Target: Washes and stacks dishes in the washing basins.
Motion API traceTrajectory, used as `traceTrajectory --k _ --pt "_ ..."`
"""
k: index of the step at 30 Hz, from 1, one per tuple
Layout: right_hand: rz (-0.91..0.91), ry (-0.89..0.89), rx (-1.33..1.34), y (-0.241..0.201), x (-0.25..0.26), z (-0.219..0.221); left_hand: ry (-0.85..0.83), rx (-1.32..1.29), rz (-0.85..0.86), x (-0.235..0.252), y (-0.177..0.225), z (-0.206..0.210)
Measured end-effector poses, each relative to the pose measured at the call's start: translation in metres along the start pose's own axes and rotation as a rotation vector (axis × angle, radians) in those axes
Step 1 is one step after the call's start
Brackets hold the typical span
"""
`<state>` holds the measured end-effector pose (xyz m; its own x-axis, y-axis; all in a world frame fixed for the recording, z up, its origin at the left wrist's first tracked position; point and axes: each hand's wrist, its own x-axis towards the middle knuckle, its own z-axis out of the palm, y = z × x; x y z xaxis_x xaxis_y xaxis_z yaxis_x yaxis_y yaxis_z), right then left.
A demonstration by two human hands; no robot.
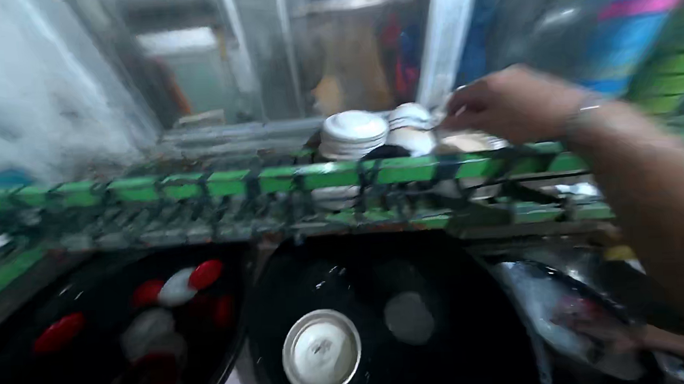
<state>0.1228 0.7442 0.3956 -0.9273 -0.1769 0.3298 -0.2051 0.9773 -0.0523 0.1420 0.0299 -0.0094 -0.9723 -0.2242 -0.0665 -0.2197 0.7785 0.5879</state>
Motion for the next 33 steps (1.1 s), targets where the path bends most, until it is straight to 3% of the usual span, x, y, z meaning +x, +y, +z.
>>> traceTrajectory --k 2,4,5,6,8,11,13,16,20,24,27,29,33 --pt "-0.141 0.304 0.134 -0.024 -0.011 0.008 0.010 0.021 -0.081 -0.013 0.034 -0.007" --pt "-0.415 0.380 0.440 -0.077 -0.015 0.048 0.026 -0.010 -0.151 -0.024 0.065 -0.013" --pt "-0.587 0.288 0.572 -0.122 -0.022 0.078 0.045 -0.030 -0.139 -0.024 0.068 -0.011" --pt "-0.647 0.228 0.609 -0.184 -0.032 0.109 0.056 -0.058 -0.106 -0.025 0.068 -0.010" --pt "-0.647 -0.057 0.514 -0.286 -0.034 0.180 0.058 -0.038 -0.034 -0.025 0.070 -0.012" --pt "-0.418 -0.627 0.414 -0.370 0.026 0.292 -0.025 0.146 -0.142 -0.022 0.060 -0.024" --pt "-0.276 -0.816 0.278 -0.403 0.066 0.347 -0.115 0.151 -0.273 -0.012 0.042 -0.038" --pt "-0.178 -0.963 0.085 -0.437 0.097 0.403 -0.097 0.011 -0.351 0.003 0.015 -0.055" --pt "-0.204 -0.966 0.116 -0.454 0.118 0.468 0.029 -0.053 -0.401 0.031 0.002 -0.076" --pt "-0.113 -0.929 0.050 -0.465 0.109 0.434 -0.094 0.092 -0.411 0.065 -0.040 -0.090" --pt "0.104 -0.521 0.196 -0.469 0.122 0.390 -0.095 0.086 -0.360 0.084 -0.059 -0.105" --pt "0.202 -0.389 0.309 -0.467 0.145 0.402 -0.027 0.012 -0.310 0.090 -0.049 -0.115" --pt "0.245 -0.546 0.513 -0.445 0.175 0.485 0.024 -0.164 -0.180 0.125 -0.018 -0.111"
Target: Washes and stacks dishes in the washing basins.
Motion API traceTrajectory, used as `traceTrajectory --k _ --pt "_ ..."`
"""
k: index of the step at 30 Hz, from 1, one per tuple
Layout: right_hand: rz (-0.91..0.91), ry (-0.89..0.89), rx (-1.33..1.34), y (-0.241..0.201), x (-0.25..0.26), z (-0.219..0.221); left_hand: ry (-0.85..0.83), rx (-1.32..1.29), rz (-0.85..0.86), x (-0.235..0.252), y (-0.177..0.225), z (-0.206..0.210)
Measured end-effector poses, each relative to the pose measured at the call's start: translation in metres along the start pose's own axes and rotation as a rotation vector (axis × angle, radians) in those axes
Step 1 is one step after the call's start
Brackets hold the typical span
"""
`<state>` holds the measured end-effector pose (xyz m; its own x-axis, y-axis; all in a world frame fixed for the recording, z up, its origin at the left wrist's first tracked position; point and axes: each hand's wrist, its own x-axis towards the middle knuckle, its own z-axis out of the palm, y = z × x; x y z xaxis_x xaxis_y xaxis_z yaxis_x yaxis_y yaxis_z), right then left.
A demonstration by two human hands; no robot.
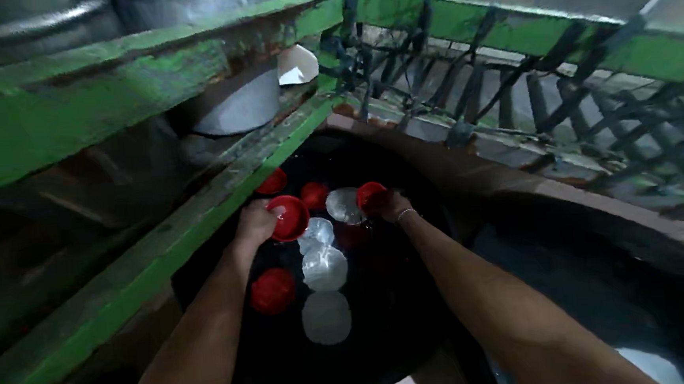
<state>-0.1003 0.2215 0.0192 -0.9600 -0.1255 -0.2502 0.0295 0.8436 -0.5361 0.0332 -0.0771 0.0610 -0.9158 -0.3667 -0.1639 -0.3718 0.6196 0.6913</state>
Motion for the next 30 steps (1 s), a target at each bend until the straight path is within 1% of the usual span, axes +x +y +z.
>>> traceTrajectory --k 1,2,5,7,10,13,16,17,20,22,23,25,26,27,28,29,30 --pt "-0.025 0.000 0.040 0.012 0.011 0.012 -0.016 -0.021 0.006 0.013 0.008 0.007" --pt "-0.030 -0.007 0.060 0.015 0.011 0.017 -0.042 -0.027 -0.005 0.028 0.014 0.014" --pt "0.074 0.028 0.127 -0.005 -0.030 0.009 -0.121 -0.034 -0.077 0.073 0.030 0.045" --pt "0.124 0.031 0.160 -0.020 -0.062 0.004 -0.133 -0.042 -0.137 0.094 0.040 0.062" --pt "0.161 0.044 0.211 -0.017 -0.096 0.004 -0.121 0.028 -0.147 0.121 0.038 0.094" --pt "0.134 0.126 0.211 -0.017 -0.113 0.000 -0.138 0.098 -0.129 0.135 0.028 0.115" --pt "-0.002 0.257 0.157 -0.018 -0.111 0.000 -0.037 0.174 -0.126 0.123 0.038 0.114" --pt "-0.027 0.297 0.154 -0.019 -0.108 0.001 0.005 0.192 -0.067 0.111 0.045 0.108" --pt "-0.041 0.403 0.259 -0.023 -0.089 0.001 0.090 0.238 0.256 0.082 0.063 0.092" --pt "-0.051 0.427 0.468 -0.024 -0.071 0.005 0.127 0.183 0.409 0.061 0.075 0.076" --pt "-0.056 0.415 0.625 -0.025 -0.062 0.011 0.128 0.104 0.438 0.050 0.082 0.069" --pt "-0.080 0.339 1.014 -0.032 -0.049 0.028 0.080 -0.055 0.389 0.029 0.099 0.061" --pt "-0.117 0.264 1.196 -0.037 -0.047 0.036 0.043 -0.113 0.339 0.020 0.107 0.061" --pt "-0.166 0.175 1.313 -0.042 -0.048 0.042 0.000 -0.166 0.299 0.014 0.112 0.064" --pt "-0.210 0.118 1.370 -0.045 -0.049 0.046 -0.052 -0.221 0.275 0.011 0.115 0.069" --pt "-0.217 0.103 1.384 -0.046 -0.051 0.048 -0.108 -0.282 0.269 0.010 0.115 0.075" --pt "-0.177 0.115 1.377 -0.046 -0.054 0.048 -0.168 -0.348 0.270 0.011 0.112 0.081"
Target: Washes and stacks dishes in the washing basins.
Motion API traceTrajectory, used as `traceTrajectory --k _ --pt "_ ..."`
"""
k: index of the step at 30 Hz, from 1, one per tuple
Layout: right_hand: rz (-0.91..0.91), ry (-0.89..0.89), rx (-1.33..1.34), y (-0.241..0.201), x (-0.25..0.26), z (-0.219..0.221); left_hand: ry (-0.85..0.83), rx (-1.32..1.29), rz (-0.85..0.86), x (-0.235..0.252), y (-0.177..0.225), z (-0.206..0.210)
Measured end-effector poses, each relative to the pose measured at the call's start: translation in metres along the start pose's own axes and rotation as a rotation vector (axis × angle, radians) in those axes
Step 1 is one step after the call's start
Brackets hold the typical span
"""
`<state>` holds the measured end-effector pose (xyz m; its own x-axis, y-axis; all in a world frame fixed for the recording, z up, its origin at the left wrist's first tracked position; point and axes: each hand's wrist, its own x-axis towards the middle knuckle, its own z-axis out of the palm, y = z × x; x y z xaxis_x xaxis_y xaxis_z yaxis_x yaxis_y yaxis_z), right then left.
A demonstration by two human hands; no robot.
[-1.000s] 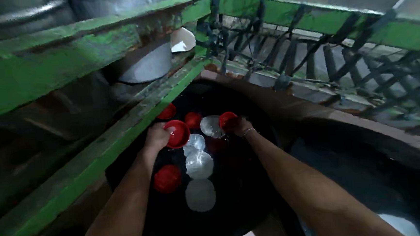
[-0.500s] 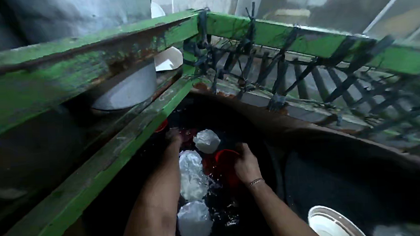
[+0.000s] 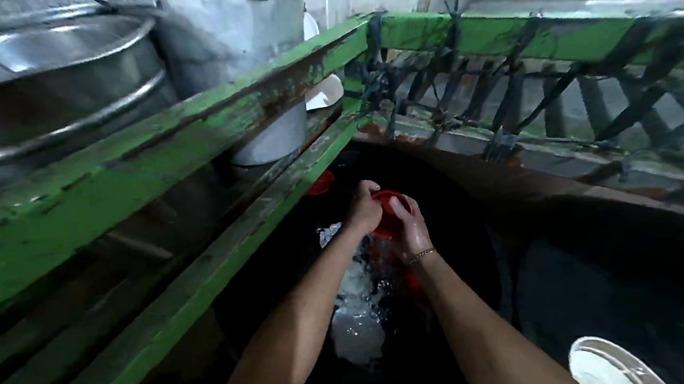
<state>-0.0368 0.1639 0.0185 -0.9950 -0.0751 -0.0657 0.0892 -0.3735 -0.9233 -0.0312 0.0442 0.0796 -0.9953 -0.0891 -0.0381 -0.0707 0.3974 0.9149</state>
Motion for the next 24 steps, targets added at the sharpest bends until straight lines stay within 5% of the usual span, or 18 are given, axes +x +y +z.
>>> traceTrajectory --k 3,6,7,11,17,24 --pt "0.123 0.195 -0.105 -0.007 -0.002 -0.008 -0.007 -0.140 0.002 0.005 -0.016 -0.012" --pt "0.266 0.320 -0.068 -0.019 -0.006 -0.011 0.457 0.187 -0.190 0.027 -0.034 -0.047" --pt "0.309 0.333 -0.017 -0.024 -0.009 -0.009 0.499 0.250 -0.304 0.037 -0.044 -0.057" --pt "0.274 0.367 0.018 -0.023 -0.014 -0.006 0.364 0.002 -0.495 0.087 -0.114 -0.062" --pt "-0.012 0.366 -0.152 -0.014 0.003 -0.033 0.263 0.382 -0.014 0.078 -0.066 -0.050" --pt "0.035 0.116 0.120 -0.002 0.000 -0.011 0.011 0.235 0.200 0.010 0.009 -0.017"
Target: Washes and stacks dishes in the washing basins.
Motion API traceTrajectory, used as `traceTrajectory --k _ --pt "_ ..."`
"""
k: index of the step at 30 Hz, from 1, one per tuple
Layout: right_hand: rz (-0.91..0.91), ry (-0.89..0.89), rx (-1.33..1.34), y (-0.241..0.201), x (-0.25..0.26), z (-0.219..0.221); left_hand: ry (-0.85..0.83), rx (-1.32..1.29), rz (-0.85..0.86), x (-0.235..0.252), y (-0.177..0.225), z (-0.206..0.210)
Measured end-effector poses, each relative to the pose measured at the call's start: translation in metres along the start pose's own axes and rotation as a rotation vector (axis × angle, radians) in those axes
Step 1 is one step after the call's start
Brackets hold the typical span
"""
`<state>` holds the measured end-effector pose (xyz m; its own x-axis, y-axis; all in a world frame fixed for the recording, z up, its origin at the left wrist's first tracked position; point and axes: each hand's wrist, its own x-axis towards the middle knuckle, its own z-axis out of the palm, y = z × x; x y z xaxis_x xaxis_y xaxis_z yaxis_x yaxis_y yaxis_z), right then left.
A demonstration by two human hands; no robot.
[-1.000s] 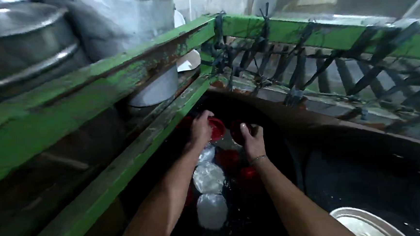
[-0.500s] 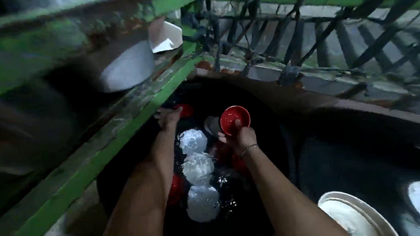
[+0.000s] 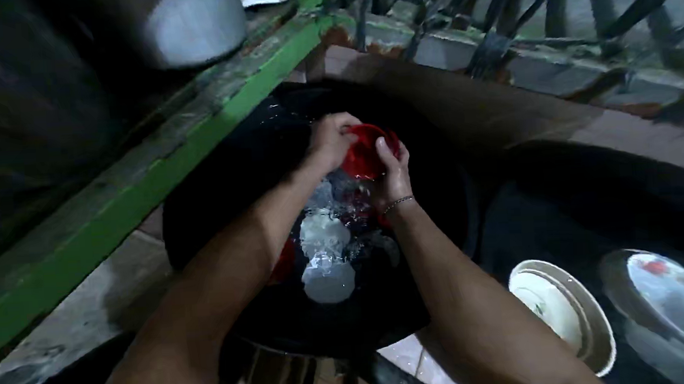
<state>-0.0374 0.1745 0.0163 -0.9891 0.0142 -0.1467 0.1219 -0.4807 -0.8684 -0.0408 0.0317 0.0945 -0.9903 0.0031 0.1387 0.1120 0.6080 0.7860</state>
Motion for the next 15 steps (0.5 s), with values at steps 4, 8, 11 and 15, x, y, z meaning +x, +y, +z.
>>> traceTrajectory --k 4,8,11,15 --pt "0.094 0.108 0.049 -0.011 -0.015 0.000 -0.027 0.009 -0.014 -0.025 -0.003 -0.028" --pt "0.115 0.194 -0.045 -0.027 -0.024 -0.012 -0.367 0.419 -0.223 -0.072 -0.072 -0.074" --pt "0.104 0.207 -0.022 -0.027 -0.031 -0.014 -0.704 0.692 -0.514 -0.110 -0.103 -0.066" --pt "0.114 0.195 -0.026 -0.027 -0.044 -0.013 -0.489 0.701 -0.624 -0.148 -0.120 -0.039"
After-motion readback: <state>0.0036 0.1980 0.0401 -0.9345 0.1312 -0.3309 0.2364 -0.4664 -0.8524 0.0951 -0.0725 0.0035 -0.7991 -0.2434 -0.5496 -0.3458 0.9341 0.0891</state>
